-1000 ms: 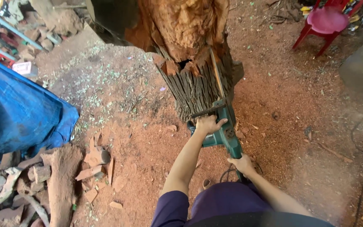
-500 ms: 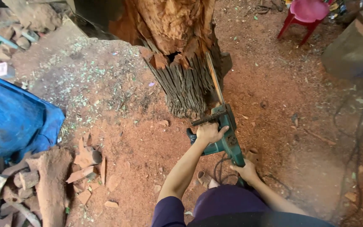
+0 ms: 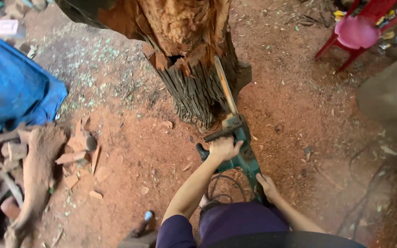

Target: Using an electric chainsaw to make vertical cuts into a large wooden stump for carving or processing

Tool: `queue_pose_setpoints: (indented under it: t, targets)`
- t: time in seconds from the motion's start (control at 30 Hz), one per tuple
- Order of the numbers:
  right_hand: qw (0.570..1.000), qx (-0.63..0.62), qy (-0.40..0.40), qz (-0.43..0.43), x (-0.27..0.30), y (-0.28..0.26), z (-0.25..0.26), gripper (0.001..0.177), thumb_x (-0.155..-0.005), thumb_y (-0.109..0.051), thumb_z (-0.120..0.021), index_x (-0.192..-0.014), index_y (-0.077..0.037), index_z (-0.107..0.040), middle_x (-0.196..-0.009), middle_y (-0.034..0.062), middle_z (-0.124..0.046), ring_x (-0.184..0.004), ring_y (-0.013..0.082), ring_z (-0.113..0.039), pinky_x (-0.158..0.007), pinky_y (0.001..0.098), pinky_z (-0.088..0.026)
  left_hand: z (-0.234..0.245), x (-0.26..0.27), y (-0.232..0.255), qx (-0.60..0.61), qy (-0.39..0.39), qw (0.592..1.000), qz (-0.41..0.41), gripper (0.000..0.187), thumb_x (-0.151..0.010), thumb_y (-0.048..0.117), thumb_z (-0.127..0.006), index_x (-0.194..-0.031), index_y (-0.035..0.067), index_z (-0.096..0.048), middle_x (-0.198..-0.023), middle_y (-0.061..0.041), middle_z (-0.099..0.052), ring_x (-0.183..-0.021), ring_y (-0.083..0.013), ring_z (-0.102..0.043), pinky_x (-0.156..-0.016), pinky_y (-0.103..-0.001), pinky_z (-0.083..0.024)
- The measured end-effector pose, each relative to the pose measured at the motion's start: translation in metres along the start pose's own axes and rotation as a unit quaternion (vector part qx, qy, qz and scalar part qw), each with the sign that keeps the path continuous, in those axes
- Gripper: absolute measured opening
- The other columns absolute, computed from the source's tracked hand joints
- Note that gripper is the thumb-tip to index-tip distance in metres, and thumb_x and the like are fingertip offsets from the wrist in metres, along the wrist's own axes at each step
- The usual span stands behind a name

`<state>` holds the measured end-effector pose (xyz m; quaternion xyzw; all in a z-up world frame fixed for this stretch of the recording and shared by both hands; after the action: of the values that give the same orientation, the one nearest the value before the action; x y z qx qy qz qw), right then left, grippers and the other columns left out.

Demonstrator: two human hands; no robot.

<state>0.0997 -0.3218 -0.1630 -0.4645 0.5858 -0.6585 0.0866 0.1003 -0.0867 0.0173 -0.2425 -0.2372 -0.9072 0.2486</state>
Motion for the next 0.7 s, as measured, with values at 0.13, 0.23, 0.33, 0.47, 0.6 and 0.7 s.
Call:
queue_pose_setpoints:
  t: [0.13,0.23,0.33,0.47,0.6,0.7]
  targets:
    - [1.000,-0.016,-0.004,0.000,-0.043,0.037,0.038,0.065,-0.102,-0.059,-0.051,-0.078,-0.001,-0.069,-0.047,0.0188,-0.064,-0.041,0.0274,-0.065,-0.040,0.0368,-0.054,-0.011,-0.031,0.015,-0.044,0.086,0.995,0.004,0.069,-0.095,0.067,-0.034,-0.116,0.011,-0.069,-0.110,-0.016,-0.075,-0.110,-0.0373,-0.072,-0.091,-0.051,-0.057]
    - [1.000,-0.017,-0.017,0.006,-0.046,0.003,0.038,0.065,-0.101,-0.061,-0.053,-0.075,-0.003,-0.068,-0.046,0.0190,-0.063,-0.039,0.0275,-0.065,-0.037,0.0360,-0.053,-0.001,-0.037,0.020,-0.057,0.114,0.992,0.018,0.068,-0.095,0.066,-0.034,-0.116,0.011,-0.069,-0.108,-0.017,-0.075,-0.106,-0.0385,-0.073,-0.088,-0.051,-0.058]
    - [1.000,-0.017,-0.016,0.011,-0.057,-0.009,0.033,0.067,-0.100,-0.062,-0.054,-0.072,-0.003,-0.068,-0.047,0.0185,-0.064,-0.040,0.0265,-0.065,-0.039,0.0354,-0.054,0.008,-0.043,0.016,-0.068,0.118,0.991,0.019,0.067,-0.096,0.065,-0.033,-0.113,0.011,-0.070,-0.107,-0.017,-0.075,-0.106,-0.0380,-0.074,-0.087,-0.050,-0.058]
    - [1.000,-0.013,-0.012,0.022,-0.076,-0.015,0.026,0.070,-0.100,-0.063,-0.056,-0.077,0.001,-0.071,-0.047,0.0201,-0.063,-0.041,0.0277,-0.063,-0.043,0.0381,-0.054,0.027,-0.044,0.008,-0.066,0.091,0.993,0.022,0.073,-0.097,0.067,-0.029,-0.118,0.009,-0.068,-0.111,-0.020,-0.073,-0.108,-0.0418,-0.071,-0.090,-0.053,-0.056]
    - [1.000,-0.001,-0.005,0.016,-0.077,-0.016,0.017,0.069,-0.101,-0.063,-0.055,-0.078,0.001,-0.070,-0.046,0.0183,-0.062,-0.041,0.0267,-0.062,-0.045,0.0377,-0.054,0.027,-0.051,-0.007,-0.070,0.053,0.996,0.017,0.076,-0.098,0.067,-0.025,-0.126,0.009,-0.065,-0.118,-0.023,-0.070,-0.115,-0.0450,-0.068,-0.093,-0.058,-0.053]
    - [0.999,0.009,-0.016,0.030,-0.078,-0.017,0.010,0.070,-0.102,-0.062,-0.053,-0.076,0.001,-0.070,-0.045,0.0179,-0.062,-0.040,0.0261,-0.063,-0.044,0.0368,-0.054,0.030,-0.047,-0.008,-0.061,0.051,0.997,0.009,0.077,-0.099,0.065,-0.024,-0.128,0.005,-0.064,-0.119,-0.027,-0.068,-0.116,-0.0492,-0.066,-0.094,-0.061,-0.051]
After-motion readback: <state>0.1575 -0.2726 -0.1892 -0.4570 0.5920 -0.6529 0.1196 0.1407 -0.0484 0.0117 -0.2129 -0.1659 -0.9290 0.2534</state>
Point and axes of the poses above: each hand's wrist, its own x-axis away from the middle knuckle, its own z-axis out of the back of the hand, y = z × x, the point moved 7 cm from there along -x, towards the middle knuckle
